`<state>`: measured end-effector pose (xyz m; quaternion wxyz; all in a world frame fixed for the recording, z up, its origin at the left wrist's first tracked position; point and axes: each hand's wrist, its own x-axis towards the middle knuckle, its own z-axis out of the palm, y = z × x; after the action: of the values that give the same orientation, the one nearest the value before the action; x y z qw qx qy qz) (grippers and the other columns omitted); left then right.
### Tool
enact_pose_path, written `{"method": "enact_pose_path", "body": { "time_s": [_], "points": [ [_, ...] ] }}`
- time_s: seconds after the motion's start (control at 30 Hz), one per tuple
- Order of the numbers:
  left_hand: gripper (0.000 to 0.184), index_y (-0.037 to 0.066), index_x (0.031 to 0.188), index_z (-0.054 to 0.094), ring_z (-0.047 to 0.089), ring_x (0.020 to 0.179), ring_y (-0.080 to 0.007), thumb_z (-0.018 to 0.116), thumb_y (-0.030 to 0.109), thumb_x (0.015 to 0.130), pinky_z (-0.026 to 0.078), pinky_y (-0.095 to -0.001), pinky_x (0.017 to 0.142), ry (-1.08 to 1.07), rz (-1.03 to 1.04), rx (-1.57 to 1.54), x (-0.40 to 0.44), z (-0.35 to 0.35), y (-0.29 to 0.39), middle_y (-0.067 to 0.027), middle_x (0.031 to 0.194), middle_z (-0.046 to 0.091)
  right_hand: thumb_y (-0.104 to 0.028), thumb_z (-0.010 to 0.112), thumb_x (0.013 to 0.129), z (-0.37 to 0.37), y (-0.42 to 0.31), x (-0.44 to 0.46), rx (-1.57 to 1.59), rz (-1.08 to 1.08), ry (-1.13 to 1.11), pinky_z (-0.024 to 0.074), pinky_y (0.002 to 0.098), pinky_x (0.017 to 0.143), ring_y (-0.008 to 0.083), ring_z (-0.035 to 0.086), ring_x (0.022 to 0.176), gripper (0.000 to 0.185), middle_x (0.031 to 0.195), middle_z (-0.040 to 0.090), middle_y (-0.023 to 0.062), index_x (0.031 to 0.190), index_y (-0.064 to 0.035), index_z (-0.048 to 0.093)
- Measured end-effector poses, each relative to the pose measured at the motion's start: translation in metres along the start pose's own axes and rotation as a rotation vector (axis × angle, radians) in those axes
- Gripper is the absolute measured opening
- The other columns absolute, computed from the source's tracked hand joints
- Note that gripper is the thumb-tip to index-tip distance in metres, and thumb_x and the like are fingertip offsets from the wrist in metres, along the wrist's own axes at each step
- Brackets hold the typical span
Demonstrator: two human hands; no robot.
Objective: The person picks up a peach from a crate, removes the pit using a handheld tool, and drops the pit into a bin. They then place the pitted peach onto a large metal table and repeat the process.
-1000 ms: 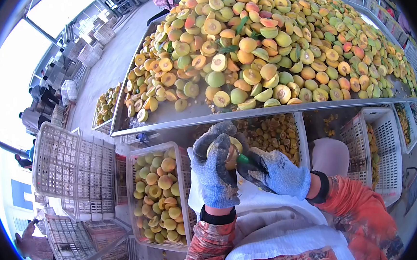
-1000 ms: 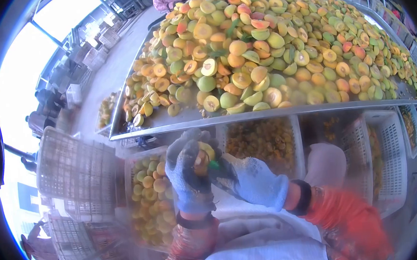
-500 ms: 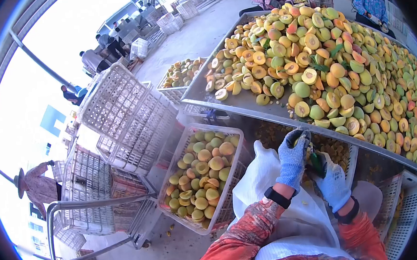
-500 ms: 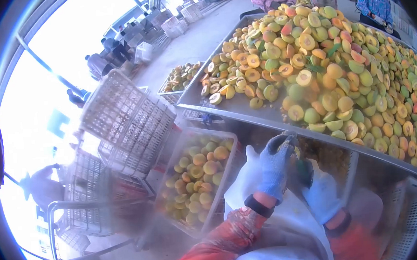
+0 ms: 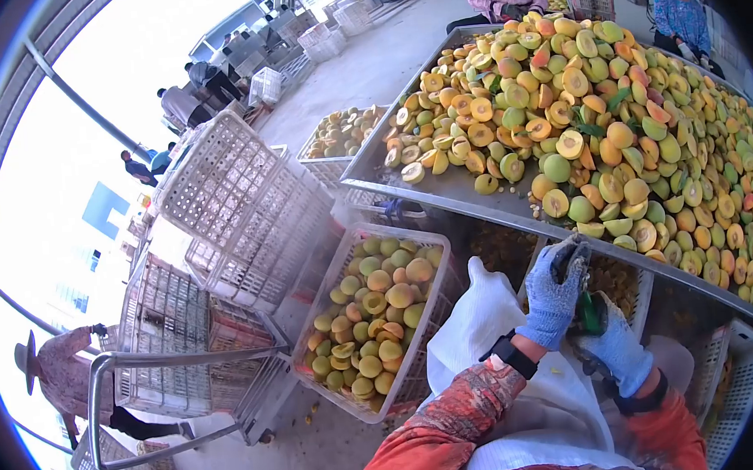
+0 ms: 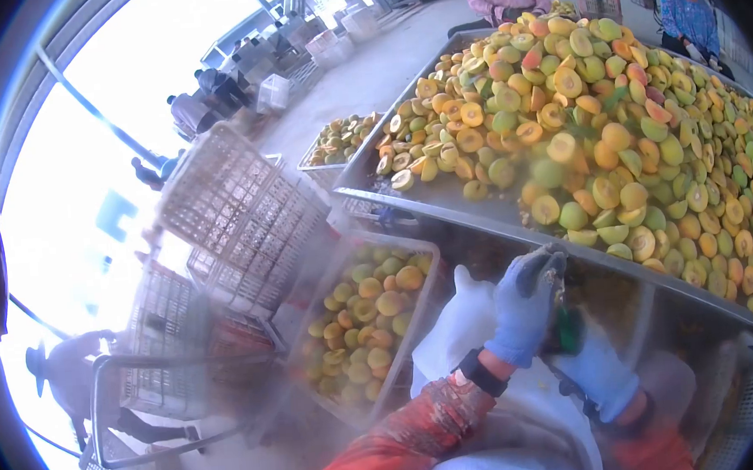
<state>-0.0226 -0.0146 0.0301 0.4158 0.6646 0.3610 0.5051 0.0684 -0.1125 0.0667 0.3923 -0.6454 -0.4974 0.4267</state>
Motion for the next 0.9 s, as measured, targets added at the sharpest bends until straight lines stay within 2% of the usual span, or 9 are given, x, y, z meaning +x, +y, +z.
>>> {"method": "enact_pose_path", "body": {
  "time_s": [0.1,0.23,0.33,0.4,0.5,0.63,0.7,0.77,0.9],
  "points": [
    [0.029,0.0,0.11,0.058,0.06,0.094,-0.0184,0.062,0.005,0.081,0.046,-0.0286,0.082,-0.031,0.245,0.055,0.005,-0.003,0.01,-0.0116,0.102,0.062,-0.01,0.07,0.068,-0.007,-0.004,-0.004,0.33,0.093,-0.06,0.0478,0.0339,0.074,0.0235,0.06,0.086,0.042,0.096,0.059,0.0152,0.103,-0.0016,0.049],
    [0.021,-0.005,0.104,0.06,0.062,0.082,-0.0148,0.059,0.004,0.085,0.049,-0.025,0.077,-0.113,-0.464,-0.438,0.014,0.005,0.02,-0.0096,0.098,0.065,-0.012,0.065,0.074,-0.016,0.011,-0.004,0.043,-0.024,-0.024,0.0426,0.0275,0.05,0.0147,0.052,0.06,0.037,0.084,0.058,0.0092,0.106,-0.004,0.048],
    [0.021,-0.003,0.103,0.061,0.062,0.084,-0.0166,0.061,0.007,0.084,0.049,-0.0267,0.077,-0.14,-0.411,-0.284,0.008,0.007,0.024,-0.0101,0.098,0.065,-0.013,0.062,0.077,-0.025,0.005,-0.004,0.003,-0.089,-0.041,0.0396,0.0237,0.038,0.0094,0.048,0.048,0.035,0.079,0.057,0.005,0.109,-0.0053,0.048],
    [0.023,-0.001,0.104,0.061,0.062,0.086,-0.0188,0.062,0.009,0.083,0.049,-0.0289,0.078,-0.069,0.266,0.174,0.007,0.01,0.018,-0.0113,0.098,0.064,-0.013,0.062,0.077,-0.032,-0.018,-0.014,0.424,0.159,-0.197,0.0392,0.0234,0.038,0.0095,0.048,0.048,0.034,0.079,0.055,0.0034,0.108,-0.0051,0.049],
    [0.024,0.001,0.105,0.062,0.062,0.088,-0.0204,0.064,0.01,0.082,0.048,-0.0303,0.079,-0.065,0.277,0.116,0.008,0.016,0.014,-0.0122,0.098,0.063,-0.011,0.062,0.077,-0.033,-0.004,-0.011,0.389,0.1,-0.22,0.0396,0.0231,0.038,0.0094,0.048,0.049,0.036,0.078,0.054,0.0018,0.11,-0.0061,0.049],
    [0.024,0.001,0.105,0.061,0.062,0.09,-0.0209,0.063,0.009,0.083,0.048,-0.0306,0.079,-0.214,-0.421,-0.393,0.011,0.023,0.019,-0.0123,0.098,0.063,-0.009,0.061,0.076,-0.036,0.01,-0.01,0.169,-0.004,-0.102,0.0403,0.0236,0.039,0.0095,0.048,0.049,0.037,0.077,0.053,0.0024,0.11,-0.0062,0.048],
    [0.023,-0.001,0.105,0.061,0.062,0.089,-0.0187,0.061,0.007,0.084,0.048,-0.0288,0.079,-0.233,-0.352,-0.362,0.01,0.025,0.021,-0.0114,0.098,0.064,-0.008,0.061,0.076,-0.04,0.01,-0.01,0.293,0.034,-0.149,0.0407,0.0239,0.039,0.0096,0.049,0.049,0.037,0.076,0.053,0.0031,0.11,-0.0055,0.047],
    [0.022,-0.003,0.105,0.061,0.062,0.087,-0.0134,0.059,0.005,0.085,0.048,-0.0253,0.079,-0.156,0.277,0.192,0.013,0.026,0.023,-0.0095,0.097,0.066,-0.008,0.061,0.076,-0.042,0.009,-0.011,0.421,0.072,-0.198,0.0411,0.0241,0.039,0.0097,0.049,0.049,0.037,0.076,0.053,0.0038,0.11,-0.0048,0.047],
    [0.022,-0.005,0.1,0.063,0.061,0.083,-0.016,0.059,0.01,0.084,0.048,-0.0281,0.073,-0.146,0.327,0.121,0.019,0.031,0.021,-0.0103,0.094,0.066,-0.008,0.065,0.074,-0.046,0.006,-0.009,0.502,0.124,-0.221,0.0426,0.0239,0.041,0.0099,0.051,0.051,0.04,0.077,0.054,0.0042,0.109,-0.0042,0.047]
  ]
}}
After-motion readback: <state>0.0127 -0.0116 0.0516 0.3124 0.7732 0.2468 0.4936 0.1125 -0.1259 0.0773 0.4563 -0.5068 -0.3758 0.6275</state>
